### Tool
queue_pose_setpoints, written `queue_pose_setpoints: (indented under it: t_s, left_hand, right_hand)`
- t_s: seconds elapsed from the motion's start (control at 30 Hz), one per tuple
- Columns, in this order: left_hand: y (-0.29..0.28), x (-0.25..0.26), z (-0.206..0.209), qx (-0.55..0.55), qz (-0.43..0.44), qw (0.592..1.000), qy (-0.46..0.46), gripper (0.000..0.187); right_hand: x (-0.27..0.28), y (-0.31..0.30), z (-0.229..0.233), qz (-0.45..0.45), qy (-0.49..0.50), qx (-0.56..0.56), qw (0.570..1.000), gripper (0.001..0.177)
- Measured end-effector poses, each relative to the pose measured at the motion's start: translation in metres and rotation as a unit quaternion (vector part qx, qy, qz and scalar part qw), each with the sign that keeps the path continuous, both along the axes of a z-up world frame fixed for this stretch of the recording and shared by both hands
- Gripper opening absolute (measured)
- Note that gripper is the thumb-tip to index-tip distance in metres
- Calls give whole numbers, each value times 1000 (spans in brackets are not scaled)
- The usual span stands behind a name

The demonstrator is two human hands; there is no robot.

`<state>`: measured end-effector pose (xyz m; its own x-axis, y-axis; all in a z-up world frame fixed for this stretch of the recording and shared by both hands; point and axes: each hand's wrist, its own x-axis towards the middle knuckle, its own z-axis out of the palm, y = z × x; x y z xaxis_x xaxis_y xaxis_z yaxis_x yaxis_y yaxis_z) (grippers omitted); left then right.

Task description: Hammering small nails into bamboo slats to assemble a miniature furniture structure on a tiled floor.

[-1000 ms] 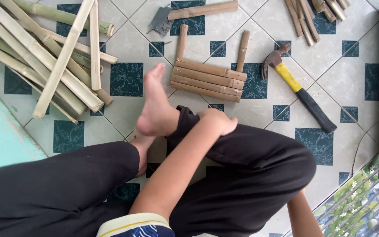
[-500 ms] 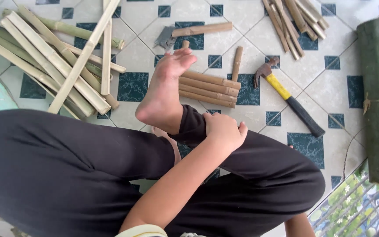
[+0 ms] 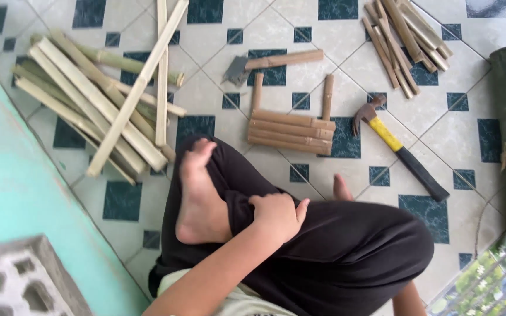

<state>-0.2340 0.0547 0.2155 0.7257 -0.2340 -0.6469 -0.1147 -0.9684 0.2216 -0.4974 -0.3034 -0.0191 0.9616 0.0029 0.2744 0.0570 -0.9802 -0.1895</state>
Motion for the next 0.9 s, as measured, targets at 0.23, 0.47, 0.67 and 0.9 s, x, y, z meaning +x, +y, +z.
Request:
queue_pose_setpoints:
  t_s: [0.23, 0.47, 0.67, 0.9]
  left_hand:
    - [1, 82, -82, -34, -194, 980, -18, 50]
    - [-26, 156, -144, -29, -129, 966, -223, 46]
    - [-42, 147, -84, -59, -309, 946, -75, 42]
    - [-4, 156, -41, -82, -335, 938, -39, 14]
  right_hand:
    - [110, 75, 26, -79, 26, 14, 996, 41]
    - [170, 89, 63, -127, 95, 23, 987, 45]
    - [170, 91, 58, -115, 87, 15, 989, 42]
    - [174, 91, 53, -109, 66, 2, 992, 39]
